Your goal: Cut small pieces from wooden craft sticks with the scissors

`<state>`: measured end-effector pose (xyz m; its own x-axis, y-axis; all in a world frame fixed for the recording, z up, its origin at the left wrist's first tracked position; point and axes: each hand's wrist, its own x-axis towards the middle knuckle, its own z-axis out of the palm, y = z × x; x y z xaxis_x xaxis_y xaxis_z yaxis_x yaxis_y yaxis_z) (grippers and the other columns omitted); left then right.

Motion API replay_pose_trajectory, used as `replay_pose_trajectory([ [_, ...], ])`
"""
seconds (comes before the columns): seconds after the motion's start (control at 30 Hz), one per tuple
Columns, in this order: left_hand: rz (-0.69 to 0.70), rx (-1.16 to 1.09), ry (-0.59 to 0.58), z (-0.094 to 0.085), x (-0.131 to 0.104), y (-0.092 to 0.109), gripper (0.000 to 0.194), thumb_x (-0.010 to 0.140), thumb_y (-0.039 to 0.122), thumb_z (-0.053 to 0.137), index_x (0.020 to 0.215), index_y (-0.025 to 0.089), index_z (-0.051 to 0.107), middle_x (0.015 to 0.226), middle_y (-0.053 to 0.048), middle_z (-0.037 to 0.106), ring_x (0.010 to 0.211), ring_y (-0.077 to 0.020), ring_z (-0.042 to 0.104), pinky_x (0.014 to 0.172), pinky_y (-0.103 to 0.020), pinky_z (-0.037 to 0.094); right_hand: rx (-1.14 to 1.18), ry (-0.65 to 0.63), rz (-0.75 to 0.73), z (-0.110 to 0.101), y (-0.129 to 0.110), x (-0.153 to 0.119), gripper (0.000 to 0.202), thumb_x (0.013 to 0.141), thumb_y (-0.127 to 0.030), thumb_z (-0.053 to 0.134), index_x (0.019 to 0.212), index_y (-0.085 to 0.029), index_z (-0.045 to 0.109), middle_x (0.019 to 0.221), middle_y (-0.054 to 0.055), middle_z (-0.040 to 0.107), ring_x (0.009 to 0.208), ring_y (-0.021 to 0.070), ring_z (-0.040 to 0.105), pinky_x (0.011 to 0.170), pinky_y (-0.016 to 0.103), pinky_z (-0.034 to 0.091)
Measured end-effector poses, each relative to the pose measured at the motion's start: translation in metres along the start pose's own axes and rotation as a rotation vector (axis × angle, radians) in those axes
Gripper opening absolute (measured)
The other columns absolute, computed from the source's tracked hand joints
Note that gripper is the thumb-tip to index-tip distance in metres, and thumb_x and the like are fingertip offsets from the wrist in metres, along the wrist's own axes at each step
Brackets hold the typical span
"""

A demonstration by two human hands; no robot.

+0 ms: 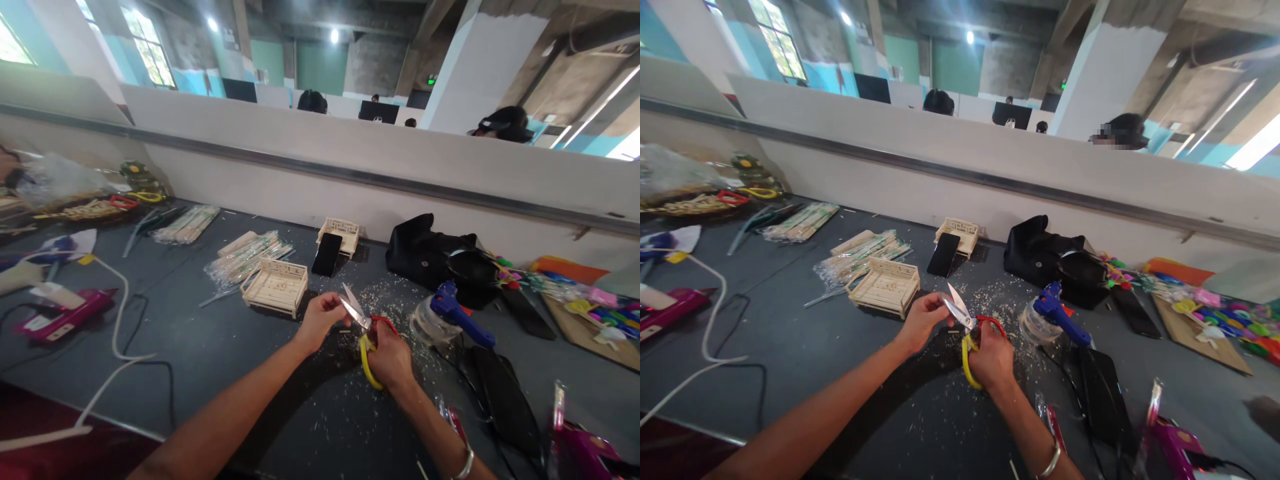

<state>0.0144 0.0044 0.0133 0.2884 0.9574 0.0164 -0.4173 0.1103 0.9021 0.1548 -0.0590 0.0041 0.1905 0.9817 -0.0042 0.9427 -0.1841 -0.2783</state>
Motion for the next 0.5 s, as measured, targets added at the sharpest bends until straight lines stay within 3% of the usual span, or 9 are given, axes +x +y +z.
replay_pose_trajectory([
  [0.3,-0.024,-0.028,0.008,-0.004,0.002,-0.006,0.019,0.057,0.027,0.073,0.058,0.015,0.059,0.052,0.002,0.061,0.045,-0.0081,0.052,0.053,-0.022,0.041,0.041,0.015,0.002,0.002,0.003,0.002,0.012,0.071,-0.014,0.056,0.083,-0.019,0.057,0.074,0.002,0.066,0.066,0.0152,0.060,0.056,0.022,0.029],
  [0.5,-0.076,-0.146,0.016,-0.003,0.003,-0.006,0.027,0.056,0.035,0.077,0.062,0.014,0.061,0.053,0.004,0.057,0.046,-0.0085,0.053,0.056,-0.025,0.046,0.118,0.115,0.007,0.003,0.015,0.007,0.018,0.067,-0.010,0.056,0.082,-0.019,0.055,0.076,0.001,0.065,0.068,0.0147,0.059,0.057,0.021,0.030],
])
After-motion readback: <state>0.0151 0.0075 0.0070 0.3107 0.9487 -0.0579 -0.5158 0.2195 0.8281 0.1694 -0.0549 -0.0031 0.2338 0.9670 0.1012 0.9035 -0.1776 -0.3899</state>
